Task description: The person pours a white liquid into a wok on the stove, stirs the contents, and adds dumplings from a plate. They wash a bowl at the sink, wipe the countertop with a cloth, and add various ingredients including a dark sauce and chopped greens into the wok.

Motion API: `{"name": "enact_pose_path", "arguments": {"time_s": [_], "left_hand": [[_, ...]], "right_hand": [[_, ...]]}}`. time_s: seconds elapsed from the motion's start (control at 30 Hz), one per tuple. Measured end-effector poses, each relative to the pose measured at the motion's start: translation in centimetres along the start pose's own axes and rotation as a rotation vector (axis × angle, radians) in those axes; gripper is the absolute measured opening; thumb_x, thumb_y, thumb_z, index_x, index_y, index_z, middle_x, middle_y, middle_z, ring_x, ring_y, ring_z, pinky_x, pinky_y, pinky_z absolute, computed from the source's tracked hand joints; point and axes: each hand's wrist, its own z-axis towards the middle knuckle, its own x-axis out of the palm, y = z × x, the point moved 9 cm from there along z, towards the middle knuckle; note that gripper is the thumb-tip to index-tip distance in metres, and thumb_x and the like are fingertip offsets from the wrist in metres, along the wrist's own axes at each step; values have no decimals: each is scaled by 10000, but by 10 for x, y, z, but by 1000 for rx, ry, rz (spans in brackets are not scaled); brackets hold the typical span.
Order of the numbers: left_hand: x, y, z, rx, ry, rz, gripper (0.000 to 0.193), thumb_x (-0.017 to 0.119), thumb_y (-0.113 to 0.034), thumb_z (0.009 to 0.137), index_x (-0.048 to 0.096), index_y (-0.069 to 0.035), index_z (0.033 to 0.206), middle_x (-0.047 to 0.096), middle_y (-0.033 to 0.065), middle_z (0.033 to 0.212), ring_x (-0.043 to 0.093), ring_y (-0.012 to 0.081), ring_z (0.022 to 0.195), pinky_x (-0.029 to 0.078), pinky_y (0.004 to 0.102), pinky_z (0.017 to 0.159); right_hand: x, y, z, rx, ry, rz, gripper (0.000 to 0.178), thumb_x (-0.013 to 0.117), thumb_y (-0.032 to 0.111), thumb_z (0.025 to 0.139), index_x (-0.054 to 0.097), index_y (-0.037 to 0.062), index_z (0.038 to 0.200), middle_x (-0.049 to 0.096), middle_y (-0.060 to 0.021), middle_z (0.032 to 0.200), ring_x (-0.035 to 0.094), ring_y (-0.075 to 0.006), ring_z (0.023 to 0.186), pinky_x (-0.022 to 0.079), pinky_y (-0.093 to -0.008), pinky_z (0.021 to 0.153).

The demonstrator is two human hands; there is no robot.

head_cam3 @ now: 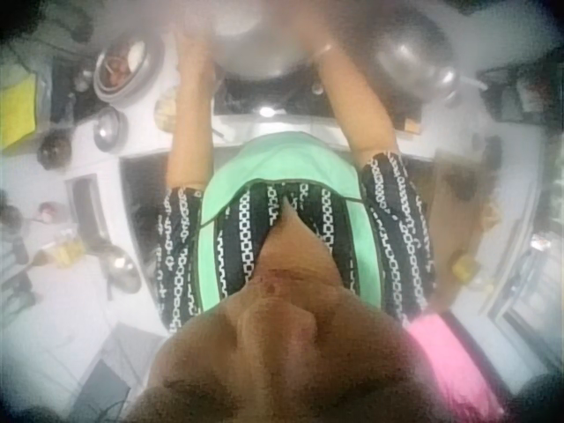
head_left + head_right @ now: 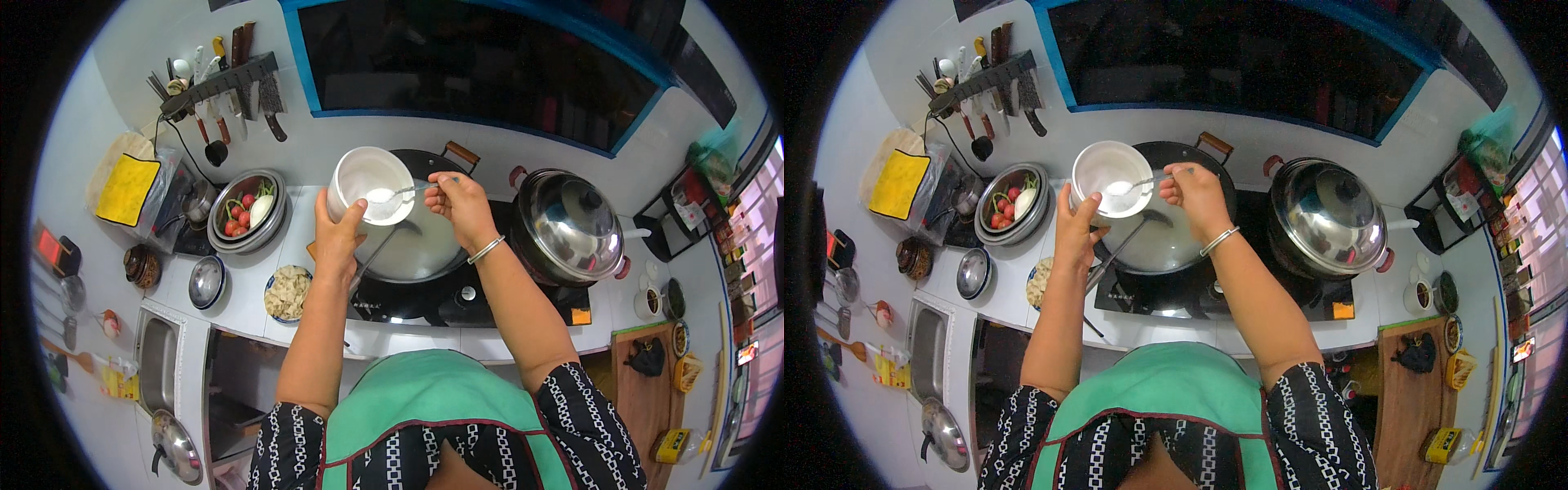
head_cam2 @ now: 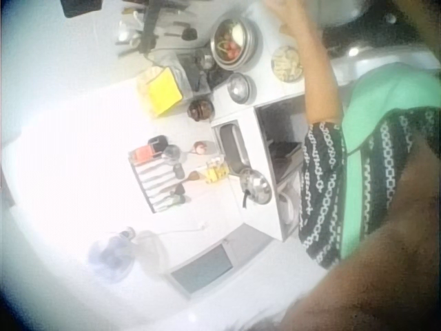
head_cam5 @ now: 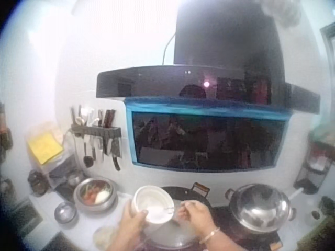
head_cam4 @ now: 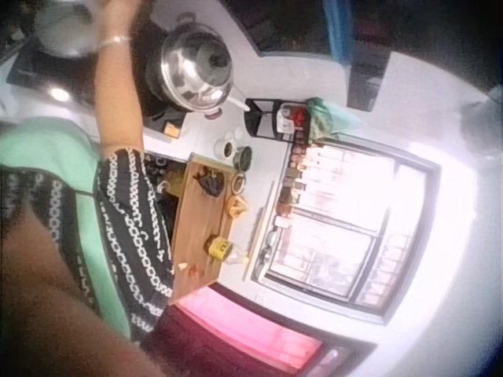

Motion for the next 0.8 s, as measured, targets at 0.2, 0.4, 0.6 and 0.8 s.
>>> {"name": "enact_pose_path", "arguments": {"time_s": [0.2, 0.4, 0.6, 0.8], "left_hand": [[-32, 4, -3, -17, -123, -16, 819, 674, -292, 766, 183, -145, 1406, 356, 166, 1316, 415, 326, 1151, 397, 526, 846], [-51, -9, -4, 48, -96, -105, 902, 702, -290, 733, 137, -118, 1414, 284, 188, 1362, 366, 346, 1188, 376, 542, 875], [-54, -19, -14, 72, -107, -101, 912, 699, -292, 738, 121, -108, 1419, 296, 206, 1357, 364, 351, 1192, 376, 541, 873], [-42, -20, -17, 49, -106, -55, 876, 691, -275, 747, 145, -110, 1413, 319, 192, 1346, 386, 336, 1179, 383, 528, 870]], "right_hand": [[-27, 43, 16, -139, -156, 14, 227, 477, 172, 913, 562, -19, 999, 606, -99, 825, 583, -136, 688, 484, -252, 629], [-23, 46, 34, -198, -216, -161, 231, 466, 163, 912, 577, -27, 980, 620, -104, 832, 597, -149, 693, 485, -247, 621], [-52, 53, 42, -233, -283, -104, 233, 463, 164, 914, 577, -27, 985, 622, -102, 819, 594, -148, 677, 484, -241, 621], [-47, 62, 37, -355, -286, -396, 220, 469, 169, 920, 595, 1, 987, 636, -90, 800, 611, -143, 672, 491, -259, 610]]}}
